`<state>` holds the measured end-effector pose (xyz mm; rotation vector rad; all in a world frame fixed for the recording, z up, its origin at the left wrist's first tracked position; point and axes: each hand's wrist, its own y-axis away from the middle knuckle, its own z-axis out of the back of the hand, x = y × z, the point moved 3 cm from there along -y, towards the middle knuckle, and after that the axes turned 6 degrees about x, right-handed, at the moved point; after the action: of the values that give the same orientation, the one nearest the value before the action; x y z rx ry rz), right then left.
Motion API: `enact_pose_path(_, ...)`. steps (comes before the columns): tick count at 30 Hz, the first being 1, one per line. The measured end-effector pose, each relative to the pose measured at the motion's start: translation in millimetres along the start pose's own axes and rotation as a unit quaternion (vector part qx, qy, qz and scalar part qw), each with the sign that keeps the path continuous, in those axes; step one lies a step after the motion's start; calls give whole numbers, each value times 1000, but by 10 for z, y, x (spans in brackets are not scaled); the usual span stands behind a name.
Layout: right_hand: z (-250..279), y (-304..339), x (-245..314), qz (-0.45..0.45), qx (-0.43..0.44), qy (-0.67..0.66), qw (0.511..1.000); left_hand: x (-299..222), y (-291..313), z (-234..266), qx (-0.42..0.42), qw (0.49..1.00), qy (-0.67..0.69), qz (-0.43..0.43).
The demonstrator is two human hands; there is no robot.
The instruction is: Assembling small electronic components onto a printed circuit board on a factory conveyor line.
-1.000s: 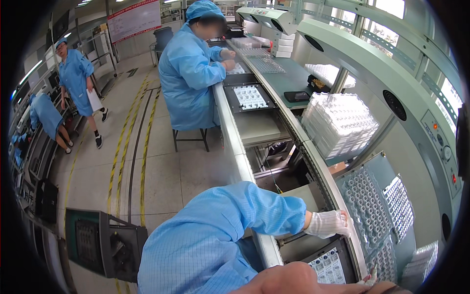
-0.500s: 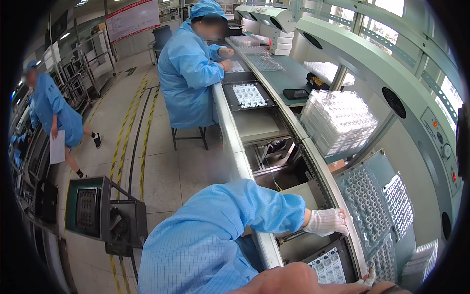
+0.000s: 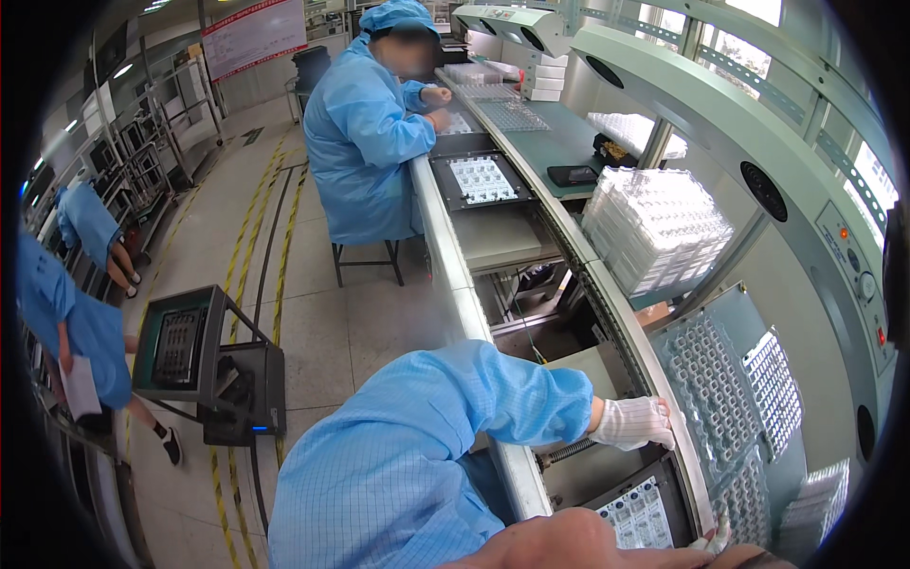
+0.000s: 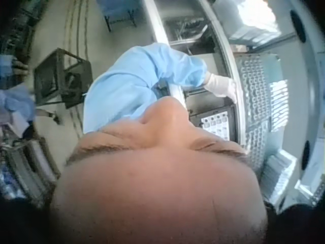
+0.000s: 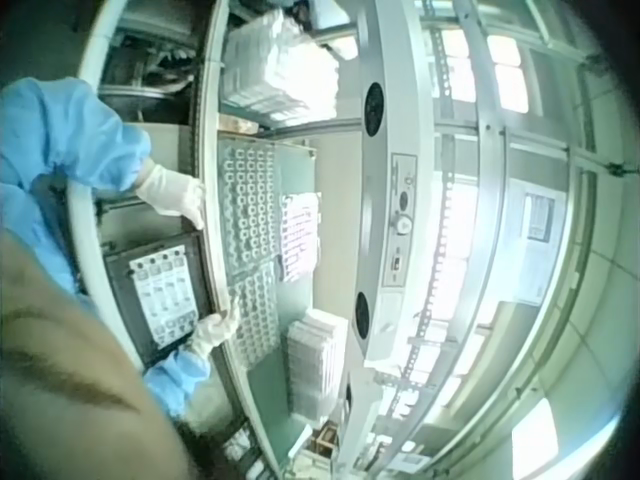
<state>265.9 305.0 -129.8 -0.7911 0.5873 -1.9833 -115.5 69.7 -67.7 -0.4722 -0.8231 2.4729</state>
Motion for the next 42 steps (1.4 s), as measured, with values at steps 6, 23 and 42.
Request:
enact_pose_path(6,-209,93,-351,25,-17,-7,1000,-17,41,70,37,997,12,67)
enact_pose_path(23,179,60,250,-3,17,8,1000,-521,113,-253,168,830,396,355)
enact_pose_path(42,16,226,-106,-122,-42,-212,969,-452,147,-275,151,739,519,402)
